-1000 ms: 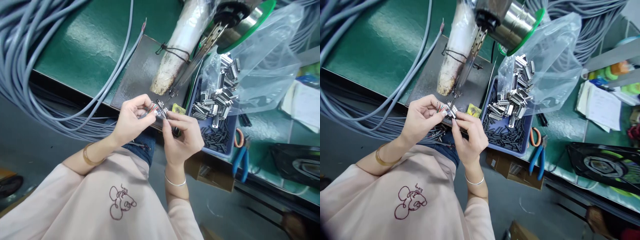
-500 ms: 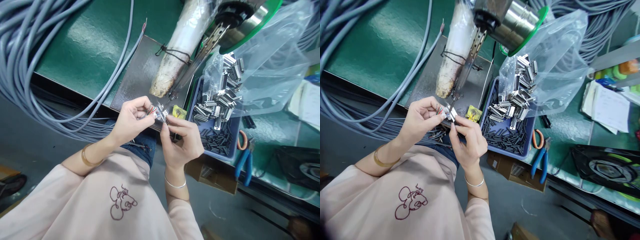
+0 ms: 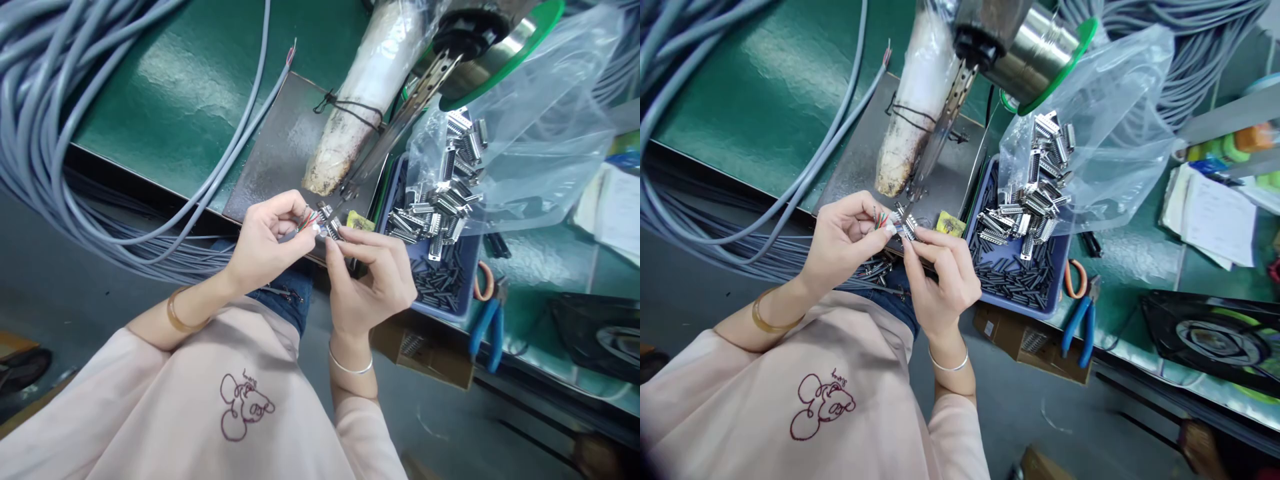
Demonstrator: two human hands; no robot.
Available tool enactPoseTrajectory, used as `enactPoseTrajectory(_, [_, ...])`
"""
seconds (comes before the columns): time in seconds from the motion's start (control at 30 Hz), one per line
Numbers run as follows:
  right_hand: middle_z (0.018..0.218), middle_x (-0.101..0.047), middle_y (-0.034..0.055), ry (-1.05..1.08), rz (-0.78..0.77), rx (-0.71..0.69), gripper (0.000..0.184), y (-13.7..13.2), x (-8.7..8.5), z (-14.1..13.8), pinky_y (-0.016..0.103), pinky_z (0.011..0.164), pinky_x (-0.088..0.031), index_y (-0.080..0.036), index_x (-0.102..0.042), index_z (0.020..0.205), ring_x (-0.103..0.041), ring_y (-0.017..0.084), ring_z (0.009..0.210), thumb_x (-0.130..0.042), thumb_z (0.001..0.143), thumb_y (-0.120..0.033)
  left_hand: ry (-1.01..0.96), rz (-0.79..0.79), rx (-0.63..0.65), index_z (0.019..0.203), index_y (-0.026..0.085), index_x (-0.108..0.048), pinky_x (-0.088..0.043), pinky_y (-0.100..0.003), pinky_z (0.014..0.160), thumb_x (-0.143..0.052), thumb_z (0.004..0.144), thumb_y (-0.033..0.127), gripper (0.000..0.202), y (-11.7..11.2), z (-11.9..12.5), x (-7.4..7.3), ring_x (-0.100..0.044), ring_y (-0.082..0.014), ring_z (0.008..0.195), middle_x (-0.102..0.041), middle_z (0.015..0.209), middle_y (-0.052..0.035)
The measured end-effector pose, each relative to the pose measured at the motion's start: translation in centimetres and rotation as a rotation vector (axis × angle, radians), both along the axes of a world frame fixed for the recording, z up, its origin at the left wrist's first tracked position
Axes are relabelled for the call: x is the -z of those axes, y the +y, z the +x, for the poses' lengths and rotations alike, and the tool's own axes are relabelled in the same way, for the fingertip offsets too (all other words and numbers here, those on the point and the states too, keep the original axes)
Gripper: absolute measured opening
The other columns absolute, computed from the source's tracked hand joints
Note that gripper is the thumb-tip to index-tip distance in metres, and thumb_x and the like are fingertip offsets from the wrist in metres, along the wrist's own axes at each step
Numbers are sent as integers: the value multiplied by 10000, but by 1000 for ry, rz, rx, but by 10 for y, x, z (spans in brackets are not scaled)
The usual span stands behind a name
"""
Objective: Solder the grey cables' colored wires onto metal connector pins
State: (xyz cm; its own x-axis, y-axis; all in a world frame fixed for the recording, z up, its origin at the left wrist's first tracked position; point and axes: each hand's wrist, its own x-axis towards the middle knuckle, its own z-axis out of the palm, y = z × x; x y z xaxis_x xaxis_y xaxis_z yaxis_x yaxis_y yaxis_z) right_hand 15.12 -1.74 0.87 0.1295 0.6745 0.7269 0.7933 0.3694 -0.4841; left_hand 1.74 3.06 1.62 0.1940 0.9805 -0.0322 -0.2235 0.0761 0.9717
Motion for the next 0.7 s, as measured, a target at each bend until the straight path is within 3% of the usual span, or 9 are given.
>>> enactPoseTrajectory(0.47, [876,-771,-20,-25,20,5,174,-2,1,0,283,765,-610,-221,-641,813,-741,132,802,-764,837,-101,-30,-19,-3,660,176,-554,-344,-163,459,-715,665,149,164,1,0,0,-446,-55,546,-579,669,13])
enactPoseTrajectory(0.7, [870,-777,-8,-71,23,-17,171,-5,2,1,254,744,-599,-211,-616,806,-741,120,793,-747,855,-114,-55,-43,43,674,178,-532,-282,-162,396,-696,662,128,172,1,-1,0,-356,-26,458,-573,648,33])
